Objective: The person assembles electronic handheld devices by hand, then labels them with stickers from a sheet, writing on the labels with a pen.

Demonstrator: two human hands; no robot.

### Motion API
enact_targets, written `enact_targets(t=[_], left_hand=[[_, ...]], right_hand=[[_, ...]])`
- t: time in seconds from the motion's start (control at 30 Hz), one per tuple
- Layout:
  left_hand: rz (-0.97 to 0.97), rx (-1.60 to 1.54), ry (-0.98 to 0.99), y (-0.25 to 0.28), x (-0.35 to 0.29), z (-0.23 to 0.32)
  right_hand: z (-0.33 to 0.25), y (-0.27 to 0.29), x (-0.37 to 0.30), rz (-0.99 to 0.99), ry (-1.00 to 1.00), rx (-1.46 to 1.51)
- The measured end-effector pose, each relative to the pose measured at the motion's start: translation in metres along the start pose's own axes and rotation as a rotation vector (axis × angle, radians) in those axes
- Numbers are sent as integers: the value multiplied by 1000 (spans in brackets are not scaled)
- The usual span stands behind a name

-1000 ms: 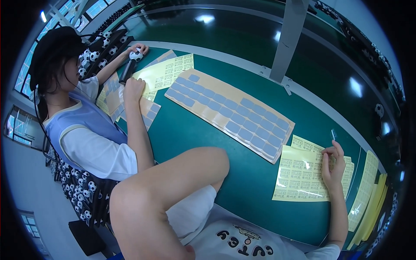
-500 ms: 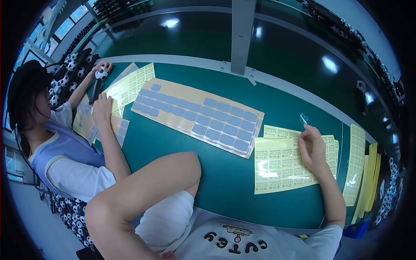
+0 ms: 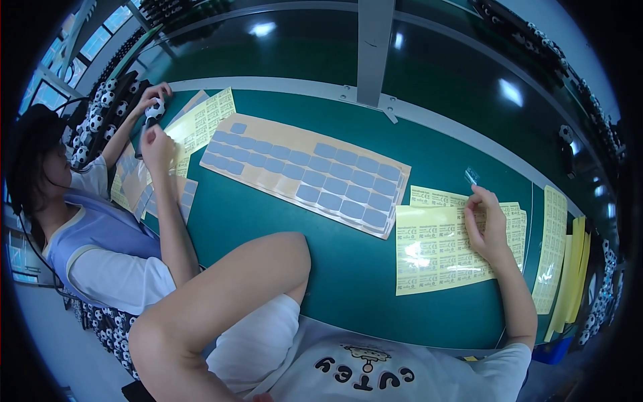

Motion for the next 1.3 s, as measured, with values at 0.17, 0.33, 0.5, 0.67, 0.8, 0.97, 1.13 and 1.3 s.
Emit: enact_targets(t=[0.17, 0.33, 0.5, 0.67, 0.8, 0.97, 1.13, 1.3], left_hand=[[-24, -54, 18, 0, 2, -6], [-66, -119, 41, 2, 6, -6], [-119, -135, 90, 9, 14, -4], [-184, -203, 33, 6, 20, -26], [31, -114, 223, 10, 44, -84], [330, -68, 857, -15, -21, -218], [526, -69, 873, -43, -40, -248], [630, -125, 865, -55, -43, -249]], right_hand=[[-1, -2, 1, -16, -42, -15], [-3, 1, 2, 0, -32, 3], [-9, -1, 8, -33, 20, -10], [2, -2, -6, -27, -31, -51], [-7, 6, 4, -30, 26, -42], [-9, 1, 0, -43, -9, -37], [-2, 1, 4, -56, -9, -35], [-1, 1, 3, -53, -13, 5]])
Point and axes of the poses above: each hand's wrist, its own x-axis towards the middle knuckle, its own y-axis out of the back of the hand, z = x × y, the point moved 6 cm from there along x, towards the middle knuckle, and after that the axes turned 4 degrees about x, right-handed, at the moved point
